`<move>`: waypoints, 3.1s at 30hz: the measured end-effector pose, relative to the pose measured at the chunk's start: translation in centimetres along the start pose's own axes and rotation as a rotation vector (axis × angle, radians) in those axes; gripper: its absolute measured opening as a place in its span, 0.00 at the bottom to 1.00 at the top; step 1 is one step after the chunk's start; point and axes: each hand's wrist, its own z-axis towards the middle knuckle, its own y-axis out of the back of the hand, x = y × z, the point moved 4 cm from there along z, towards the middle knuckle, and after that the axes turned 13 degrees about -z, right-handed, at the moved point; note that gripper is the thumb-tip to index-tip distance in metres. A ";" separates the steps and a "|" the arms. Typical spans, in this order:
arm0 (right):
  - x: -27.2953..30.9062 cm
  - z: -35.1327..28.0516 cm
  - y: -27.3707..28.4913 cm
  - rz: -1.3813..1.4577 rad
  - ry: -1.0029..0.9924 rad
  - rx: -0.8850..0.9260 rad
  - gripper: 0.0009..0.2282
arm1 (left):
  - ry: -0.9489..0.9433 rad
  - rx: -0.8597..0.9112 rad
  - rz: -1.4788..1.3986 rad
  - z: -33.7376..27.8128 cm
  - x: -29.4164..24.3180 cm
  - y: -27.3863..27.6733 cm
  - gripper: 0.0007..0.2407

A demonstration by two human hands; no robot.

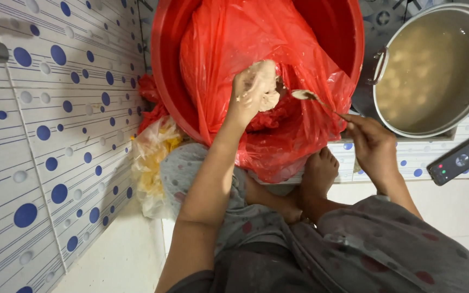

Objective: Forming meatballs by squeezing meat paste through the hand and scooping it into a pot of water using a spoon.

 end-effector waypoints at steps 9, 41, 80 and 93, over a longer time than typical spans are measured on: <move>0.9 -0.1 1.7 0.070 -0.154 0.028 0.10 | -0.222 0.005 0.601 -0.6 0.0 -0.5 0.08; 4.4 1.3 4.1 0.302 -0.216 -0.071 0.09 | 0.074 0.084 -0.162 -0.3 2.2 1.0 0.09; -16.4 -4.5 2.4 0.465 -0.551 -0.497 0.08 | -0.047 -0.189 1.178 2.3 5.9 3.8 0.06; -13.5 -3.3 1.4 0.524 -0.454 -0.598 0.09 | 0.204 -0.346 0.458 1.9 5.3 2.1 0.09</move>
